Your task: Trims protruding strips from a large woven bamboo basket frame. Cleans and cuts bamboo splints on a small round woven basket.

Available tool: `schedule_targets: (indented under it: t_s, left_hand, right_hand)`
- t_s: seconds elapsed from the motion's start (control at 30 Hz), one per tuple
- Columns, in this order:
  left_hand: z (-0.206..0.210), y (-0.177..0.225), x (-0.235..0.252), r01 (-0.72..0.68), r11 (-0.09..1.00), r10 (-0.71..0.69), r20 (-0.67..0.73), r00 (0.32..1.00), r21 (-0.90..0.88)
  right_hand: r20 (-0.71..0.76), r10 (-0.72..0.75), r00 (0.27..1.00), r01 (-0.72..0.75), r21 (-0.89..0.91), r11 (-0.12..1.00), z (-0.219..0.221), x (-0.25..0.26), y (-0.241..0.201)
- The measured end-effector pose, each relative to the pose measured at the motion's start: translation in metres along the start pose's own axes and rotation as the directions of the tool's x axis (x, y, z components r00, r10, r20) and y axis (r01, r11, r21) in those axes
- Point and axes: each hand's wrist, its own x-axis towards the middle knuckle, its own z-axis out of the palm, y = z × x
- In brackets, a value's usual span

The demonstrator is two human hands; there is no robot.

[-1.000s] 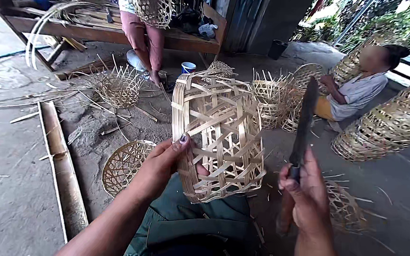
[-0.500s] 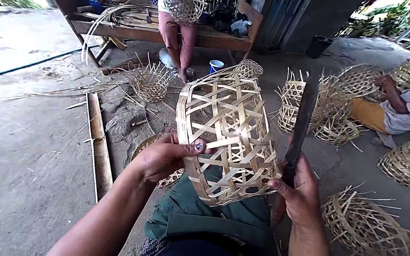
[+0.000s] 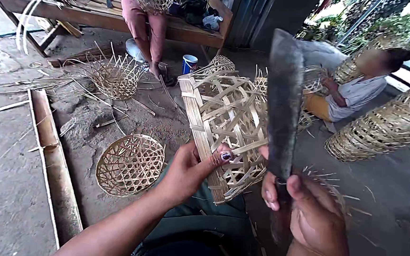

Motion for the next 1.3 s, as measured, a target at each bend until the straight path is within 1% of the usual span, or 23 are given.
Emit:
schedule_targets:
  t_s: [0.13,0.3,0.37,0.43,0.47,0.5,0.53,0.57,0.6,0.67,0.73,0.77,0.8,0.83,0.9,0.93,1.0,1.07,1.1,1.13,1.2,1.27,1.3]
  left_hand:
    - [0.016,-0.010,-0.008,0.003,0.996,-0.005,0.027,1.000,0.085]
    - [0.024,-0.016,-0.011,-0.027,0.962,0.031,-0.013,0.999,0.271]
    - [0.025,-0.015,-0.011,-0.026,0.952,0.032,-0.014,0.999,0.305]
    - [0.025,-0.014,-0.012,-0.020,0.956,0.022,-0.003,1.000,0.294]
    - [0.025,-0.014,-0.013,-0.018,0.962,0.015,0.013,1.000,0.271]
    - [0.025,-0.015,-0.013,-0.015,0.969,0.008,0.033,0.999,0.247]
    - [0.025,-0.016,-0.014,-0.013,0.975,0.003,0.045,0.999,0.221]
    - [0.025,-0.017,-0.014,-0.016,0.978,0.007,0.048,0.999,0.209]
    - [0.024,-0.018,-0.015,-0.024,0.980,0.015,0.049,0.999,0.197]
    - [0.020,-0.017,-0.015,-0.034,0.983,0.023,0.062,0.998,0.181]
    - [0.012,-0.011,-0.016,-0.032,0.984,0.016,0.093,0.996,0.174]
    - [0.004,-0.007,-0.019,-0.021,0.984,0.003,0.106,0.994,0.176]
    - [-0.008,-0.001,-0.023,-0.003,0.984,-0.018,0.116,0.993,0.179]
    - [-0.024,0.006,-0.028,0.027,0.983,-0.050,0.126,0.991,0.179]
    - [-0.059,0.017,-0.029,0.127,0.977,-0.153,0.150,0.977,0.169]
    - [-0.073,0.019,-0.028,0.191,0.967,-0.216,0.142,0.966,0.166]
    - [-0.083,0.017,-0.024,0.306,0.933,-0.315,0.022,0.949,0.189]
    - [-0.078,0.010,-0.014,0.339,0.899,-0.312,-0.138,0.940,0.276]
    - [-0.072,0.005,-0.010,0.355,0.868,-0.295,-0.214,0.931,0.346]
    - [-0.066,0.000,-0.008,0.365,0.853,-0.293,-0.237,0.926,0.374]
    - [-0.057,-0.003,-0.012,0.346,0.897,-0.320,-0.136,0.938,0.274]
    - [-0.058,0.006,-0.015,0.299,0.954,-0.298,0.087,0.950,0.007]
    - [-0.063,0.008,-0.017,0.266,0.958,-0.243,0.183,0.952,-0.111]
  right_hand:
    - [0.050,0.124,0.991,-0.130,0.148,0.980,-0.004,-0.004,-0.002]
    - [0.044,0.168,0.985,-0.174,0.248,0.953,-0.008,-0.011,-0.003]
    - [0.002,0.143,0.990,-0.142,0.168,0.976,-0.006,-0.013,-0.002]
    - [-0.051,0.060,0.997,-0.065,-0.098,0.993,-0.002,-0.016,0.002]
    - [-0.069,-0.009,0.998,-0.013,-0.308,0.951,0.000,-0.017,0.006]
    - [-0.075,-0.090,0.993,0.035,-0.543,0.839,0.002,-0.019,0.011]
    - [-0.069,-0.164,0.984,0.058,-0.748,0.661,0.006,-0.020,0.015]
    - [-0.051,-0.221,0.974,0.061,-0.880,0.472,0.011,-0.021,0.018]
    - [-0.024,-0.256,0.966,0.065,-0.941,0.332,0.014,-0.022,0.021]
    - [0.046,-0.303,0.952,0.100,-0.981,0.165,0.016,-0.023,0.024]
    - [0.096,-0.332,0.938,0.117,-0.992,0.045,0.010,-0.023,0.023]
    - [0.071,-0.338,0.939,0.080,-0.997,0.013,0.000,-0.023,0.017]
    - [-0.003,-0.335,0.942,-0.003,-1.000,0.001,-0.019,-0.022,0.006]
    - [-0.134,-0.316,0.939,-0.129,-0.991,0.037,-0.046,-0.022,-0.011]
    - [-0.423,-0.262,0.867,-0.379,-0.903,0.203,-0.102,-0.025,-0.048]
    - [-0.524,-0.249,0.815,-0.456,-0.844,0.283,-0.122,-0.026,-0.056]
    - [-0.601,-0.213,0.771,-0.464,-0.758,0.459,-0.140,-0.036,-0.048]
    - [-0.574,-0.126,0.809,-0.352,-0.645,0.679,-0.121,-0.035,-0.027]
    - [-0.527,-0.097,0.844,-0.288,-0.599,0.747,-0.105,-0.033,-0.015]
    - [-0.479,-0.083,0.874,-0.231,-0.560,0.795,-0.086,-0.030,-0.004]
    - [-0.369,-0.081,0.926,-0.117,-0.483,0.868,-0.051,-0.025,0.013]
    - [-0.272,-0.118,0.955,0.010,-0.368,0.930,-0.022,-0.017,0.025]
    - [-0.249,-0.130,0.960,0.045,-0.322,0.946,-0.009,-0.015,0.029]
